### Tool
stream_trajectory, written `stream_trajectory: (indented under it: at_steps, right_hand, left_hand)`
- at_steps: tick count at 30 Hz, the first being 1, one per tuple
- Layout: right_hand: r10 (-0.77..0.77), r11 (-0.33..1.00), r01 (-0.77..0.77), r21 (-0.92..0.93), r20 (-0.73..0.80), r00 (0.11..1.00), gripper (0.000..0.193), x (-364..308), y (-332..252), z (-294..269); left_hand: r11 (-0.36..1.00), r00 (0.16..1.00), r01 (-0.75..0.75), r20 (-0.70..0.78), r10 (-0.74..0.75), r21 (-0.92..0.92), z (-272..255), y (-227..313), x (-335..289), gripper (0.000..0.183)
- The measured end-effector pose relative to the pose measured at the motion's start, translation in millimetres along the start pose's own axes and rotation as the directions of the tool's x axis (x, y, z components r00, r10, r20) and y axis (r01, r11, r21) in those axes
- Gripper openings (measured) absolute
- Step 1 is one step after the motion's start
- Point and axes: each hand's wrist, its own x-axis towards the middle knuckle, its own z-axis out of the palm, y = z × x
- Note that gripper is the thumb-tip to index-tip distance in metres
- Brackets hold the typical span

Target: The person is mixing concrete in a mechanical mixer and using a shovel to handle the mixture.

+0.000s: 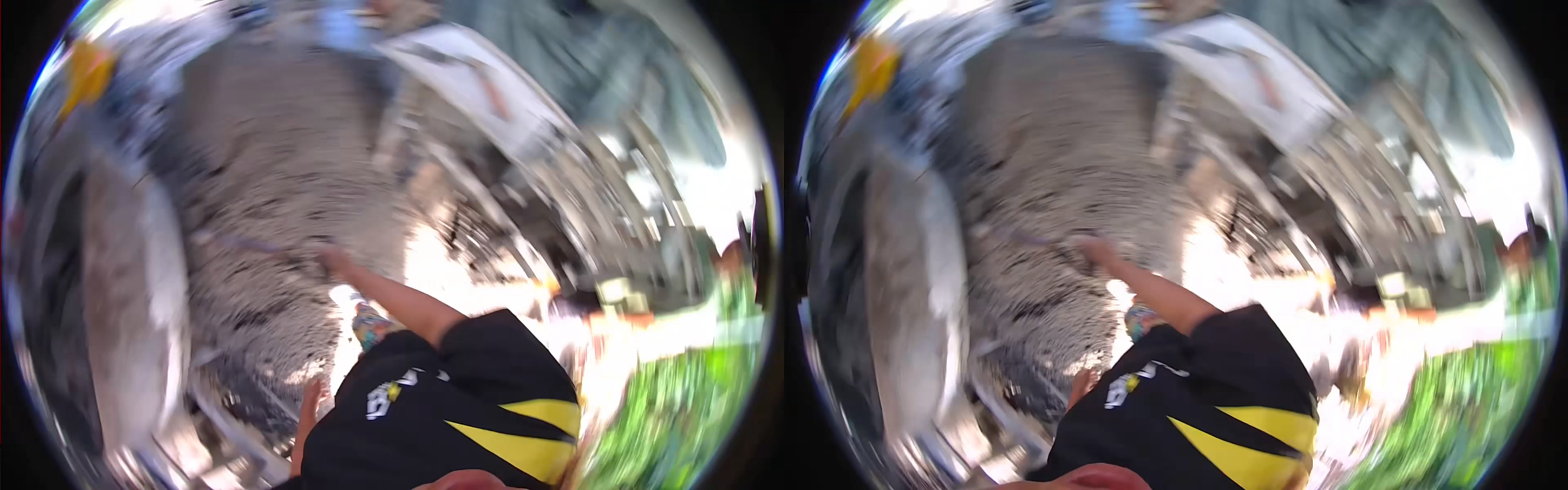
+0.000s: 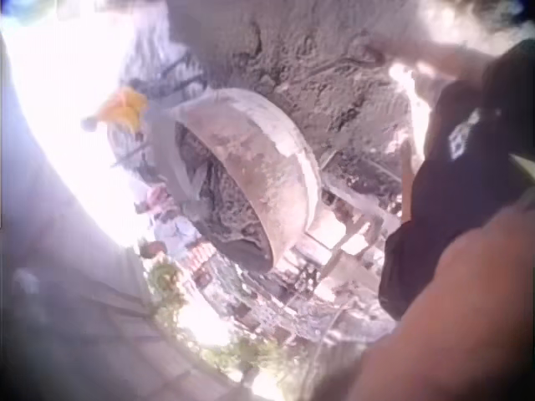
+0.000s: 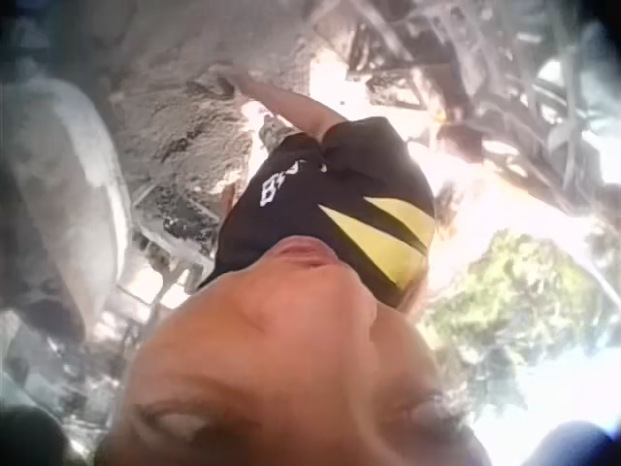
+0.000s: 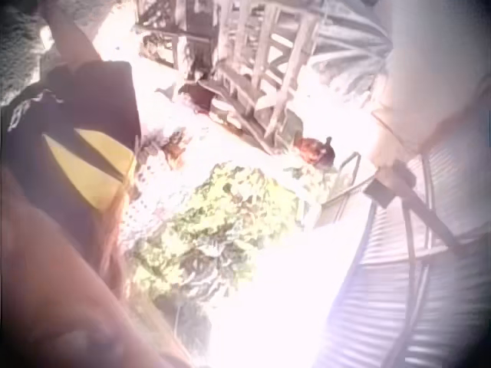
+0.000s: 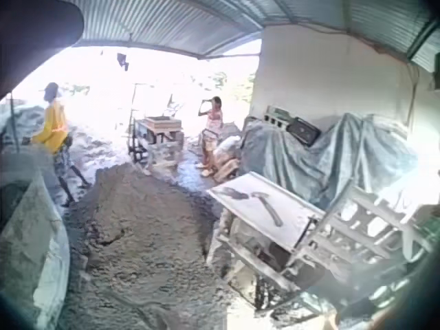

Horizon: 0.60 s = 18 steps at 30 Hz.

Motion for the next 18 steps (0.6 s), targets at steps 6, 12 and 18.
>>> stream_trajectory:
  at_steps: [6,12,18]
  right_hand:
    - [-0.075,0.992,0.065,0.107,0.093,0.993,0.112,-141.2,-12.1,-9.6]
    - [0.702,0.529,-0.723,0.444,0.249,0.667,0.074,-369.1,158.9,-121.3]
    - [0.666,0.171,-0.601,0.781,-0.542,-0.514,0.031,-565.0,369.8,-156.0]
  left_hand:
    - [0.949,0.94,0.245,-0.289,-0.183,0.196,-2.6,-4.3,-2.5,0.03]
    - [0.95,0.951,0.168,-0.299,-0.085,0.264,7.0,16.9,7.3,0.034]
    - [0.918,0.94,-0.235,-0.166,0.299,0.32,71.9,109.0,-5.9,0.043]
